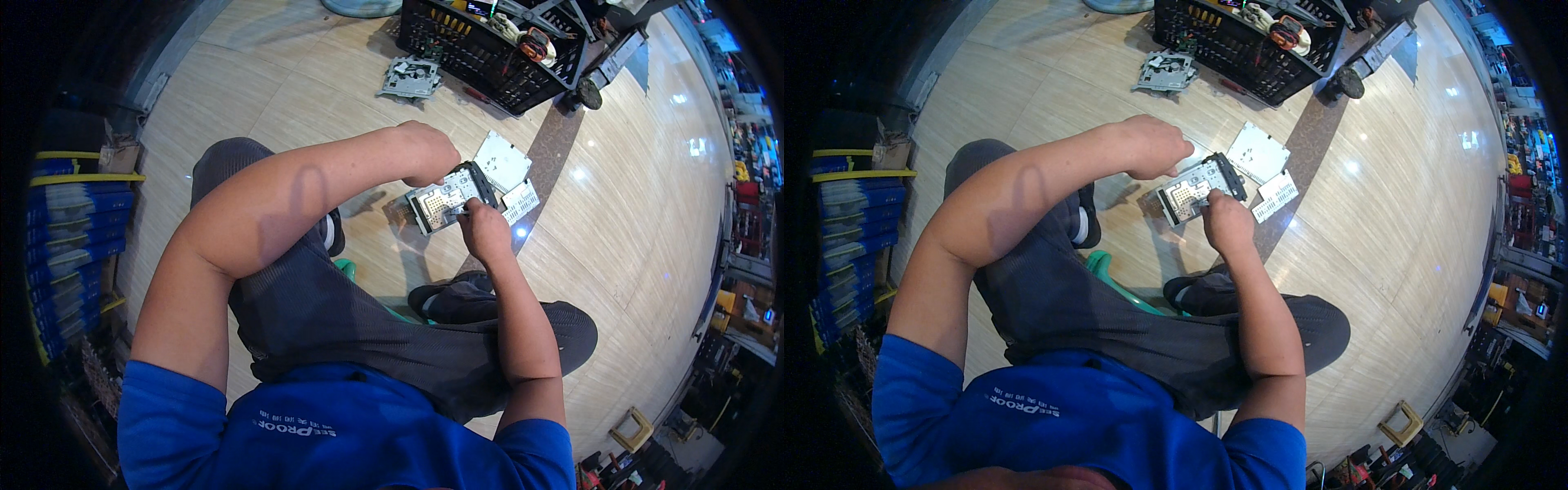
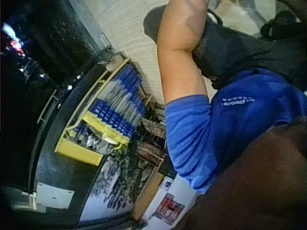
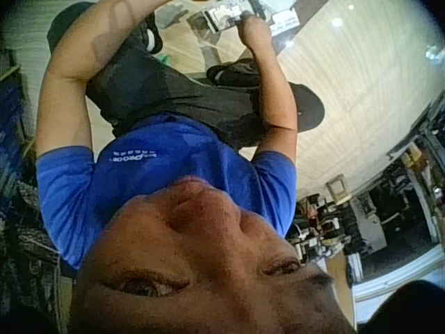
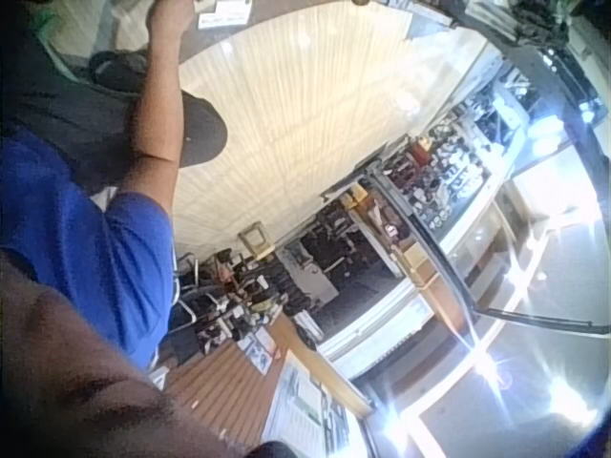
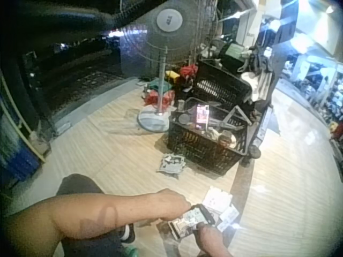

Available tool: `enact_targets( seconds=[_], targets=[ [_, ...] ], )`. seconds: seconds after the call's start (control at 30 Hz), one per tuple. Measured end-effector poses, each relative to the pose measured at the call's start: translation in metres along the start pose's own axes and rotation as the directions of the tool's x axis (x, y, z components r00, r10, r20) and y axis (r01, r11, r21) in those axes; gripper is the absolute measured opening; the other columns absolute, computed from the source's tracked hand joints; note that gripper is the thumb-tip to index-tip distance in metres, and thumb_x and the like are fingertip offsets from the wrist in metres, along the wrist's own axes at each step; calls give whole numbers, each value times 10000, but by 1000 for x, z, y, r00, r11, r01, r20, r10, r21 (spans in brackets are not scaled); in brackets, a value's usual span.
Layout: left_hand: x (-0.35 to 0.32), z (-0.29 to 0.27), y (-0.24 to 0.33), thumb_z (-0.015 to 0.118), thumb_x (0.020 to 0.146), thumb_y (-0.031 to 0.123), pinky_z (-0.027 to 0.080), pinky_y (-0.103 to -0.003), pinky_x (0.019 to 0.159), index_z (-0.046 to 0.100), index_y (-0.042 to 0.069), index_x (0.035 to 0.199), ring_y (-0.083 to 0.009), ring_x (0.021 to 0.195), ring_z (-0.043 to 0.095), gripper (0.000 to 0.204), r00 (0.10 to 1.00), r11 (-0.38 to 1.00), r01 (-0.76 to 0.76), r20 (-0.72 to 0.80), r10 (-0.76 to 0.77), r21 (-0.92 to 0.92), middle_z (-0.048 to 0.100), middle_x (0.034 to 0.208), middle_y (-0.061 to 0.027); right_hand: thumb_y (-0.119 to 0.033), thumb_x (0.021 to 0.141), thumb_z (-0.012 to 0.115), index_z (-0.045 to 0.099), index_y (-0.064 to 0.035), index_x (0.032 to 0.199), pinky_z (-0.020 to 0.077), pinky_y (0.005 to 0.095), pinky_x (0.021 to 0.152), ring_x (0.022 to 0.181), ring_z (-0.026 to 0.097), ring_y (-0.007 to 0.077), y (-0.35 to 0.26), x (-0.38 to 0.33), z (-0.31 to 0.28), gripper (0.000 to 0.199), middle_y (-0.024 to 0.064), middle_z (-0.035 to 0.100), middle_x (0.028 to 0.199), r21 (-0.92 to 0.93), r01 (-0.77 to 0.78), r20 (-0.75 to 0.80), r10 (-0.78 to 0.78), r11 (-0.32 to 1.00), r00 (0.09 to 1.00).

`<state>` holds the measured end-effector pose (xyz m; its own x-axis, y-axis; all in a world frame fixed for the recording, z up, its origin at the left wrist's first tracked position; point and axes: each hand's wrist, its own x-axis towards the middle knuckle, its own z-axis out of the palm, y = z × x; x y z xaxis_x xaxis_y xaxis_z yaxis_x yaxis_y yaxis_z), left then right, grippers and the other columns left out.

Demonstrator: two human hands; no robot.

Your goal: The person disassembles an electronic device by unscrewing components with a screwdriver and prying off metal panels by hand.

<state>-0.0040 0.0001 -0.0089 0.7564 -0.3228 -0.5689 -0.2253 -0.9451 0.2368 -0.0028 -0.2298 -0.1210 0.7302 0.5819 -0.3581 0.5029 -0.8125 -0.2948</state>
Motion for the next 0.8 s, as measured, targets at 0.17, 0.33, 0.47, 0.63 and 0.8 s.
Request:
enact_targets(
  seconds=[0.17, 0.33, 0.47, 0.63, 0.8],
  targets=[
    [0, 1, 0, 695, 948, 286, 554, -473, 906, 672, 47, 1149, -355, 1105, 683, 314, 1000, 1000, 0, -7, 0, 1, 717, 1138, -183, -183, 907, 642, 615, -29, 980, 567, 520, 738, 841, 714, 413, 5, 0, 6, 172, 220, 718, 888, -8, 94, -56, -94, 996, 994],
    [1, 2, -1, 700, 943, 288, 555, -475, 901, 673, 46, 1145, -358, 1099, 685, 316, 1000, 1000, -13, -17, 14, 6, 720, 1130, -182, -207, 912, 659, 649, -31, 1027, 551, 522, 784, 902, 698, 416, 7, 2, 6, 211, 235, 715, 935, -6, 19, 1, -19, 1000, 1000],
    [1, 2, -2, 702, 941, 289, 555, -474, 900, 674, 48, 1141, -358, 1093, 687, 315, 1000, 1000, -19, -20, 19, 2, 722, 1122, -181, -237, 915, 682, 645, -29, 1019, 551, 525, 776, 896, 700, 416, 4, 2, 3, 235, 235, 717, 928, -11, -1, 7, 1, 1000, 1000],
    [2, 2, -1, 702, 940, 288, 554, -474, 901, 674, 51, 1138, -358, 1089, 688, 310, 1000, 1000, -15, -19, 15, 8, 725, 1117, -179, -251, 913, 699, 642, -22, 994, 553, 526, 761, 880, 702, 420, 2, 1, 0, 249, 234, 718, 918, -8, -10, -2, 10, 1000, 1000],
    [2, 2, -2, 700, 941, 291, 553, -472, 906, 673, 51, 1142, -357, 1094, 688, 314, 1000, 1000, -15, -15, 15, 7, 724, 1120, -179, -254, 905, 708, 646, -17, 983, 553, 528, 754, 875, 703, 420, 2, 1, 1, 257, 234, 718, 907, -8, -15, -42, 15, 1000, 999]
  ],
)
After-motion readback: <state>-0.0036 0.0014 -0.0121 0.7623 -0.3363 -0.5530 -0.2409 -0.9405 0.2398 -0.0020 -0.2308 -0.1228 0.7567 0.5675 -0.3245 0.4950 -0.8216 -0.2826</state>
